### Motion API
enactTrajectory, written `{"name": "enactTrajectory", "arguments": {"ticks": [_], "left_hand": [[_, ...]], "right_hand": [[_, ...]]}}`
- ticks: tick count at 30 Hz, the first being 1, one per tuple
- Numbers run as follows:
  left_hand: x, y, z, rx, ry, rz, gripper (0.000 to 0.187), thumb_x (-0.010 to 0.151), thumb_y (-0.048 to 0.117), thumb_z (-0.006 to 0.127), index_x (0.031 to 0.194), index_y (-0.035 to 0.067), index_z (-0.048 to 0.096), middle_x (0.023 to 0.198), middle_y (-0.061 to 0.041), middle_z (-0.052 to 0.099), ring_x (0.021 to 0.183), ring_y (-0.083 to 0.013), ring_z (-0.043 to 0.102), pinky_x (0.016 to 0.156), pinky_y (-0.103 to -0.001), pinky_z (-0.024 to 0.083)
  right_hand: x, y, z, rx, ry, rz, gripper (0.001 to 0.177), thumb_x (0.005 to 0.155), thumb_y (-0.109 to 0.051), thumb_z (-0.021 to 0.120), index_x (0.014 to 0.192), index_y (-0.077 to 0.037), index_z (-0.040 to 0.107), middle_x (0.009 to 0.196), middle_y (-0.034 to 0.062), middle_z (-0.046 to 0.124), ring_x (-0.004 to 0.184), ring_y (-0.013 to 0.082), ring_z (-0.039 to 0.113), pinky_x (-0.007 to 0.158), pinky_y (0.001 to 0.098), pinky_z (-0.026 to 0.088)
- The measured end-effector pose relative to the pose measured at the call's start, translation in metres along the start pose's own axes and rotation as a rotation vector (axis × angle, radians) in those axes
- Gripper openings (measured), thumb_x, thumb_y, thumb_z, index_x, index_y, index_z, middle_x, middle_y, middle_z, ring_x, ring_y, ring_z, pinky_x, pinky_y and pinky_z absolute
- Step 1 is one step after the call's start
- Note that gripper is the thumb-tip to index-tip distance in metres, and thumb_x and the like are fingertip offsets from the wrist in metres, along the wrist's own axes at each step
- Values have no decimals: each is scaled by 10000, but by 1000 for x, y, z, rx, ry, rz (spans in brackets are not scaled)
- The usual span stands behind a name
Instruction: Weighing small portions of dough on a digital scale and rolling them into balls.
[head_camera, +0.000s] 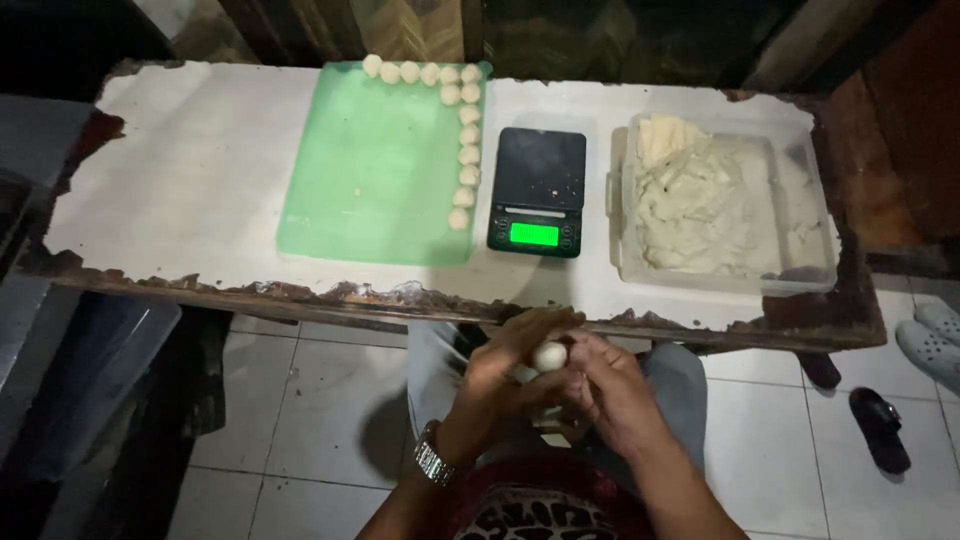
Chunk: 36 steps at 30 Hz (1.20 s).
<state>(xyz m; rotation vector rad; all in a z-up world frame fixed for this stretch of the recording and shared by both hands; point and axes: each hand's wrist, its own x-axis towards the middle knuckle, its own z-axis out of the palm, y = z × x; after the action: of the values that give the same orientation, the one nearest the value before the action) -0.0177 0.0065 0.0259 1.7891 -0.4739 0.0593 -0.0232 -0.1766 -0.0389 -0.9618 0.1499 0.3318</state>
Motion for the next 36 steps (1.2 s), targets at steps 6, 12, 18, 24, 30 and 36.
{"name": "enactTrajectory", "arguments": {"ticks": [6,12,18,24,30,36], "left_hand": [[6,-1,-5,51,-51,305,549,897,279,783,1363,85,568,1444,-220,608,1392,-415,552,1182,-511,400],[14,-3,-11,171,77,396,398,943,166,771,1286,48,608,1236,-145,714,1129,-328,674,1016,-436,499],[21,-24,-8,106,180,378,446,846,144,874,1229,85,653,1153,-100,720,1103,-285,664,1010,-410,521],[57,-40,-54,-74,309,-301,483,815,397,783,1254,212,703,1298,-20,745,1055,-197,750,852,-349,644],[142,-126,-116,14,473,24,463,821,14,825,1249,108,677,1282,-64,701,1161,-181,684,1051,-235,577],[220,-171,-144,261,464,19,375,906,258,719,1242,95,687,1120,-89,688,880,-225,690,764,-349,554]], "right_hand": [[3,-11,1,20,53,106,261,916,-97,695,1102,82,735,909,172,755,757,272,722,658,358,604],[19,-5,-18,-88,184,56,261,929,-174,703,1001,76,721,868,238,757,661,219,659,548,307,520],[24,-19,-14,-593,279,-70,413,970,-302,651,722,-1,788,642,128,772,571,159,652,561,267,469],[22,-30,-17,-530,414,-141,291,961,-96,638,1189,48,746,860,246,822,657,234,703,565,324,556],[26,-19,-53,-780,365,-494,235,914,-71,703,1111,34,777,911,126,827,807,140,738,804,271,629],[37,-14,-50,-596,303,-513,238,975,-91,616,1103,44,764,745,163,779,599,164,665,518,253,557]]}}
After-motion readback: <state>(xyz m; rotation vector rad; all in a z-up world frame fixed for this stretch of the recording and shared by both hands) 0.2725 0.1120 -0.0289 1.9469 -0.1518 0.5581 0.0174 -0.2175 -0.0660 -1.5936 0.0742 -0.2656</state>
